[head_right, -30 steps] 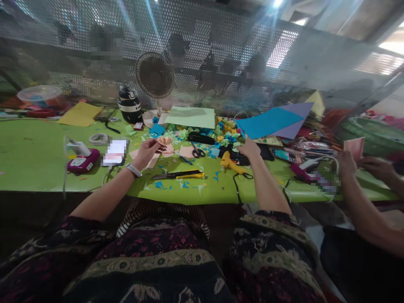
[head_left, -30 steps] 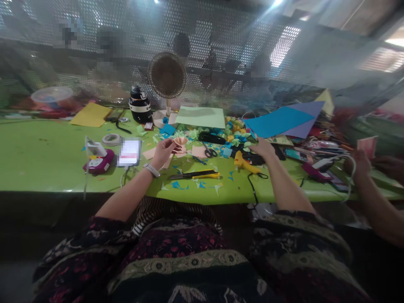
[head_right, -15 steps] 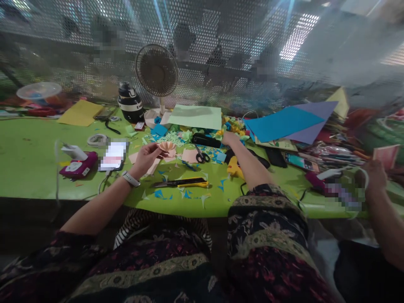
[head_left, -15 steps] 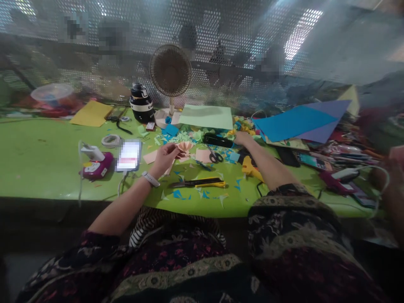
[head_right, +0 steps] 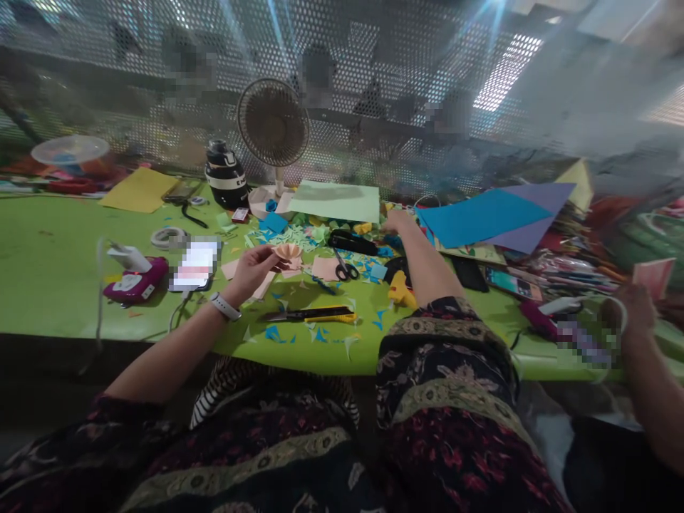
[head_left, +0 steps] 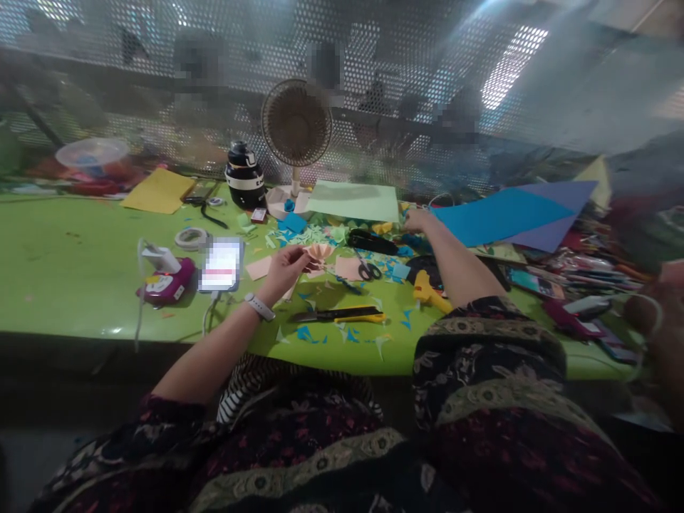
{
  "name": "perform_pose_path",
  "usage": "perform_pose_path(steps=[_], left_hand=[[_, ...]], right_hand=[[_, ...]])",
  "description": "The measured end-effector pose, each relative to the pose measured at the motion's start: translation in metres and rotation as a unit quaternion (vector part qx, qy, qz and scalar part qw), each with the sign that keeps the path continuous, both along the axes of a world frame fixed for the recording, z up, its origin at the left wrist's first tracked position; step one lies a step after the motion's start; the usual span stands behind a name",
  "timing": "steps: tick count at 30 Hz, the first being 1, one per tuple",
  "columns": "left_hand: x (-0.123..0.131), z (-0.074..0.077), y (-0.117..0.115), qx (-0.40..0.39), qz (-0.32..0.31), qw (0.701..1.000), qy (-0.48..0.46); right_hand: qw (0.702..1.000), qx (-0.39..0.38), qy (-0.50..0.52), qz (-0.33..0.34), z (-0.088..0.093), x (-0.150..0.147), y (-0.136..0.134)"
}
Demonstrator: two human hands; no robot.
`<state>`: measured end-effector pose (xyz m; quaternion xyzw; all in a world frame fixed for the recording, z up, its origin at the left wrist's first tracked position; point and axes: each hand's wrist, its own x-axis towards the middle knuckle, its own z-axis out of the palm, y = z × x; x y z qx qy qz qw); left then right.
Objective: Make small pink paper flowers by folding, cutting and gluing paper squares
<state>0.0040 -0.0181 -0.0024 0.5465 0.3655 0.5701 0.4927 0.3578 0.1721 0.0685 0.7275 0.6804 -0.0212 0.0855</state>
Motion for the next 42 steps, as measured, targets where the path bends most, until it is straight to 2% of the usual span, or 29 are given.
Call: perform_pose_path(steps=[3,5,7,10,12,14,17,22,27,31,35,39,42], left_hand=[[0.0,-0.001,0.001,-0.001,0.001,1.0,0.0],[0.0,-0.001,0.002,-0.006,0.004,1.0,-0.005],[0.0,-0.001,0.004,-0.011,0.001,1.0,-0.01],[-0.001,-0.001,0.005,-0.013,-0.008,1.0,-0.014],[-0.002,-0.001,0.005,-0.012,-0.015,1.0,-0.013],[-0.003,-0.001,0.006,-0.012,-0.023,1.0,-0.01],[-0.003,-0.001,0.006,-0.011,-0.032,0.999,-0.006],[-0.002,-0.005,0.007,-0.005,-0.043,0.999,0.003],[-0.002,-0.008,0.006,-0.013,-0.07,0.997,0.035],[-0.007,-0.004,0.005,0.002,-0.066,0.996,0.052],[-0.015,-0.001,0.01,0.013,-0.013,0.997,0.078],[-0.021,-0.004,0.016,0.026,0.007,0.983,0.184],[-0.021,-0.004,0.015,0.03,-0.011,0.982,0.188]], right_hand=[[0.999,-0.042,0.025,-0.011,0.016,0.007,-0.021],[0.997,-0.028,0.072,0.0,0.023,0.0,-0.04],[0.985,0.028,0.169,0.032,0.026,-0.019,-0.064],[0.919,0.036,0.378,0.107,0.022,-0.062,-0.105],[0.872,0.018,0.466,0.15,0.014,-0.093,-0.133],[0.839,0.025,0.503,0.206,0.005,-0.12,-0.156],[0.827,0.056,0.505,0.24,-0.008,-0.144,-0.176],[0.81,0.084,0.536,0.22,-0.026,-0.155,-0.18],[0.801,0.093,0.544,0.232,-0.037,-0.155,-0.182],[0.797,0.132,0.546,0.222,-0.038,-0.151,-0.181],[0.785,0.173,0.566,0.185,-0.034,-0.141,-0.172],[0.78,0.17,0.579,0.169,-0.035,-0.136,-0.166],[0.78,0.134,0.585,0.176,-0.039,-0.138,-0.165]])
